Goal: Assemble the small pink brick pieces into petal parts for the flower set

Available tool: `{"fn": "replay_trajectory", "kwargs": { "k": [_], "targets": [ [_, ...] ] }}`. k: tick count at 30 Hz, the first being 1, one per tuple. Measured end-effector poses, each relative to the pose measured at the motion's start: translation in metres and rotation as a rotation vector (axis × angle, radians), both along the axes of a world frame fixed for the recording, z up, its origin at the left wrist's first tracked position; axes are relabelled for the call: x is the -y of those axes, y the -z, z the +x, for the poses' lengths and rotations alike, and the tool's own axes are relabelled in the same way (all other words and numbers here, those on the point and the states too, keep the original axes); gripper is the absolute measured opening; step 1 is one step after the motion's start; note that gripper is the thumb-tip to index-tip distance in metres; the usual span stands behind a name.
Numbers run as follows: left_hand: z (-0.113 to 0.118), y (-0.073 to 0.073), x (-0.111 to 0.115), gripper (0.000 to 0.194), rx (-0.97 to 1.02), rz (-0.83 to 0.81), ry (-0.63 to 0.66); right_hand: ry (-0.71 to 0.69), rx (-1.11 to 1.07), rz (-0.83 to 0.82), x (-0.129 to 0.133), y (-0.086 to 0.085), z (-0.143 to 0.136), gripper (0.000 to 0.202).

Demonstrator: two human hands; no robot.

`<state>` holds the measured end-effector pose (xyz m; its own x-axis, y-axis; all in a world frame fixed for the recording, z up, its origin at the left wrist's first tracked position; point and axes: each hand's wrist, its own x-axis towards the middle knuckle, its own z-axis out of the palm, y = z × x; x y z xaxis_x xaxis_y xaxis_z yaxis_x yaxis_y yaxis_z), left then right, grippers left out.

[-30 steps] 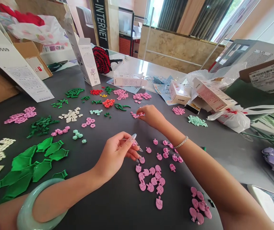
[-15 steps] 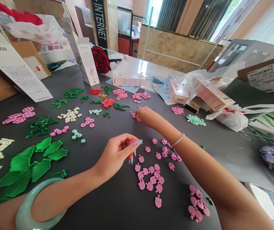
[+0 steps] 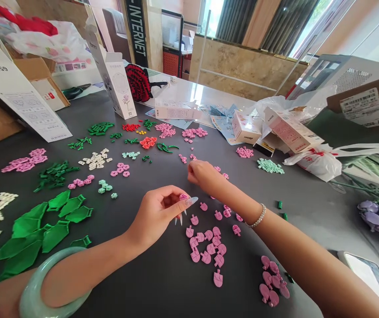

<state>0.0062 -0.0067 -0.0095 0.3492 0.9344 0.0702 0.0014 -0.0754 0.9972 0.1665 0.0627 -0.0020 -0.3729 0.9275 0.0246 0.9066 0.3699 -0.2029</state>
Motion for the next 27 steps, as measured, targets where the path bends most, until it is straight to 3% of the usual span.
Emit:
{"fn": "replay_trajectory", "kwargs": {
  "k": [6, 10, 15, 21, 27],
  "targets": [
    [0.000, 0.002, -0.001, 0.014, -0.023, 0.026, -0.025, -0.022, -0.145, -0.065, 0.018, 0.005, -0.004, 0.012],
    [0.001, 0.001, 0.000, 0.016, 0.006, -0.040, 0.011, -0.011, -0.242, -0.059, 0.019, 0.005, -0.004, 0.010],
    [0.002, 0.000, 0.001, 0.012, 0.030, -0.108, 0.040, 0.132, -0.402, -0.074, 0.021, -0.007, 0.000, 0.010],
    [0.002, 0.001, 0.000, 0.012, 0.017, -0.150, 0.011, 0.179, -0.766, -0.280, 0.039, -0.025, 0.001, 0.008],
    [0.002, 0.001, 0.000, 0.011, 0.030, -0.214, -0.002, 0.195, -0.818, -0.336, 0.059, -0.036, -0.001, 0.016]
  ]
}}
